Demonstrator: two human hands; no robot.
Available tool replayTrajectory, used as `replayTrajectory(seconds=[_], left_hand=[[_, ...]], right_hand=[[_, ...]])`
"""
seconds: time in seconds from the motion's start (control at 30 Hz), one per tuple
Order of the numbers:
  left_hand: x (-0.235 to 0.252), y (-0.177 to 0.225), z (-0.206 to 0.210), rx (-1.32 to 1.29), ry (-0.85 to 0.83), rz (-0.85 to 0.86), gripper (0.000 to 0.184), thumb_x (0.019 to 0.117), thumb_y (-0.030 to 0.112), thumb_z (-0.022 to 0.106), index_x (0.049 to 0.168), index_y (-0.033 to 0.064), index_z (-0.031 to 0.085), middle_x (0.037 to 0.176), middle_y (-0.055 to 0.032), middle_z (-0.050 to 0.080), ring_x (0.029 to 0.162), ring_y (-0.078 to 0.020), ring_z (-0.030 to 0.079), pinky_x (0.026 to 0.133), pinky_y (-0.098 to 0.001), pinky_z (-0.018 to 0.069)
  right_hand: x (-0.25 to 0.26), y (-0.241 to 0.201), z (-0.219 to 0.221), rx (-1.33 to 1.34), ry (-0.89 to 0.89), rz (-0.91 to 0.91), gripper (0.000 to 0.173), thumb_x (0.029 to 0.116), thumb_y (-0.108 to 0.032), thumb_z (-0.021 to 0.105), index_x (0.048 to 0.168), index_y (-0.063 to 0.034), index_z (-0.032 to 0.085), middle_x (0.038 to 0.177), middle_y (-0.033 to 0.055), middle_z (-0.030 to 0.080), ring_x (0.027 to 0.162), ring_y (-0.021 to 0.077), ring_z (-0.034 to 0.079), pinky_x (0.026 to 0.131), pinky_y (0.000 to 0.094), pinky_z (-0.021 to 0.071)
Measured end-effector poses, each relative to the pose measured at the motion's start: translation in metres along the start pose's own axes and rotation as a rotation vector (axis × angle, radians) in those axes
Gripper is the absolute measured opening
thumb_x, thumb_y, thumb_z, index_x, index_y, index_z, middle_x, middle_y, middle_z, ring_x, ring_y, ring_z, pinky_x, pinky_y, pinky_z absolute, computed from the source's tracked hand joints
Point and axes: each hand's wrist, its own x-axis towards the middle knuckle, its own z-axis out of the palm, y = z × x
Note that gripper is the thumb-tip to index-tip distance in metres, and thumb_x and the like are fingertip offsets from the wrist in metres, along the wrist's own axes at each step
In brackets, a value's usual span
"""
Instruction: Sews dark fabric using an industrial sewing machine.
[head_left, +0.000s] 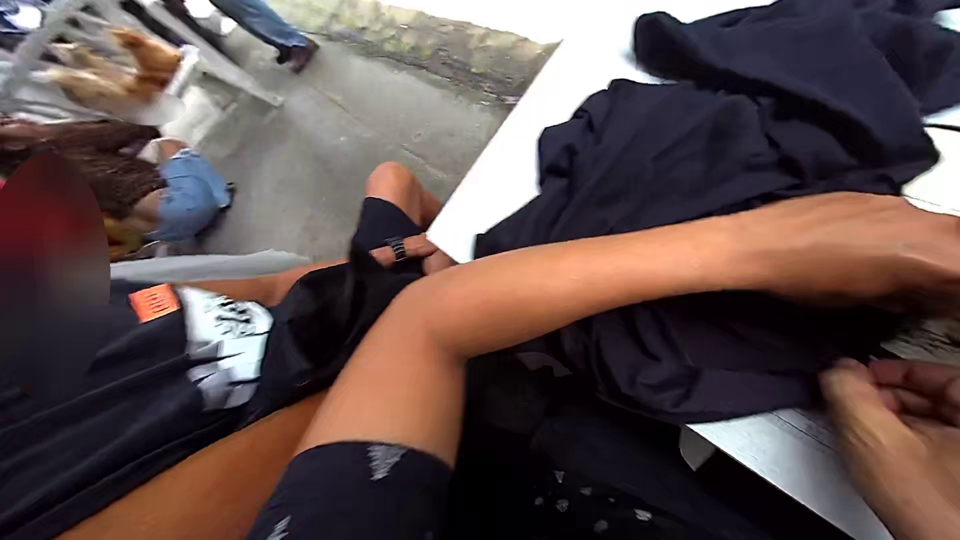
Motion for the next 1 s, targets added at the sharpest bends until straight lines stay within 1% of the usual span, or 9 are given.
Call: replayTrajectory(seconds=[0.1,0.2,0.3,0.47,0.57,0.67,0.77,0.87,1.0], left_hand=[[0.008,-0.006,-0.002,0.073,-0.044,0.166,0.02,0.0961,-0.002,0.056,0.094,0.0018,0.076,0.106,-0.0184,0.071,0.087,-0.0332,0.071,0.07,-0.0469,0.0554],[0.015,-0.009,0.004,0.127,-0.066,0.231,0.023,0.1004,0.001,0.051,0.094,0.0042,0.074,0.103,-0.0176,0.069,0.082,-0.0343,0.07,0.061,-0.0477,0.0534],[0.018,-0.009,0.004,0.155,-0.098,0.247,0.022,0.1024,0.004,0.05,0.098,0.0052,0.071,0.106,-0.0169,0.068,0.081,-0.0334,0.069,0.059,-0.0463,0.0527],[0.016,-0.01,0.007,0.171,-0.085,0.262,0.022,0.1032,0.006,0.049,0.097,0.0065,0.07,0.102,-0.0151,0.067,0.079,-0.0314,0.068,0.057,-0.0442,0.0507],[0.015,-0.01,0.009,0.174,-0.076,0.262,0.023,0.1041,0.008,0.048,0.094,0.0058,0.069,0.095,-0.0138,0.066,0.079,-0.0311,0.067,0.058,-0.044,0.0503],[0.012,-0.011,0.01,0.151,-0.06,0.241,0.024,0.1044,0.011,0.049,0.092,0.0068,0.069,0.093,-0.0117,0.067,0.083,-0.0297,0.068,0.062,-0.0431,0.0515],[0.004,-0.012,0.014,0.091,-0.022,0.2,0.024,0.1034,0.016,0.051,0.098,0.0084,0.074,0.099,-0.0106,0.069,0.089,-0.0282,0.067,0.068,-0.0414,0.0524],[-0.007,-0.014,0.023,0.037,0.048,0.168,0.026,0.104,0.025,0.055,0.107,0.0109,0.078,0.105,-0.0093,0.07,0.097,-0.0258,0.064,0.078,-0.0375,0.0512],[-0.019,-0.019,0.029,0.018,0.136,0.174,0.029,0.1044,0.031,0.059,0.111,0.0128,0.08,0.107,-0.0098,0.071,0.095,-0.0243,0.062,0.08,-0.0348,0.0478]], right_hand=[[-0.004,-0.001,0.004,-0.09,0.153,0.02,0.027,0.092,-0.026,0.064,0.091,0.0003,0.07,0.068,0.0096,0.066,0.058,0.0168,0.062,0.053,0.0344,0.0485],[-0.004,0.0,0.004,-0.124,0.156,0.088,0.019,0.091,-0.027,0.066,0.091,-0.0081,0.07,0.065,0.0004,0.062,0.055,0.0123,0.059,0.049,0.0323,0.0456],[-0.004,0.001,0.002,-0.134,0.149,0.099,0.016,0.0918,-0.027,0.065,0.089,-0.0116,0.069,0.063,-0.0034,0.059,0.053,0.009,0.055,0.047,0.029,0.0417],[0.001,0.001,0.003,-0.174,0.174,0.105,0.026,0.0927,-0.036,0.068,0.084,-0.0119,0.068,0.062,-0.0036,0.057,0.051,0.0104,0.053,0.045,0.0307,0.0378],[0.003,0.0,0.003,-0.198,0.192,0.104,0.019,0.0937,-0.029,0.067,0.084,-0.0121,0.066,0.064,-0.003,0.058,0.052,0.01,0.054,0.045,0.0297,0.0387],[0.001,0.002,0.005,-0.177,0.254,0.052,0.013,0.0928,-0.021,0.066,0.087,-0.0103,0.071,0.071,-0.0005,0.062,0.057,0.0092,0.057,0.048,0.0267,0.0415],[-0.002,0.002,0.011,-0.167,0.327,-0.035,0.011,0.0918,-0.015,0.068,0.088,-0.007,0.074,0.076,0.0038,0.064,0.063,0.0113,0.061,0.052,0.0247,0.0473],[-0.003,0.002,0.016,-0.188,0.368,-0.079,0.011,0.0926,-0.012,0.068,0.09,-0.0045,0.076,0.075,0.0053,0.061,0.063,0.0135,0.059,0.054,0.0244,0.047],[0.0,0.0,0.018,-0.183,0.346,-0.092,0.011,0.093,-0.011,0.066,0.089,-0.0045,0.075,0.074,0.0048,0.06,0.064,0.0142,0.059,0.054,0.0245,0.0473]])
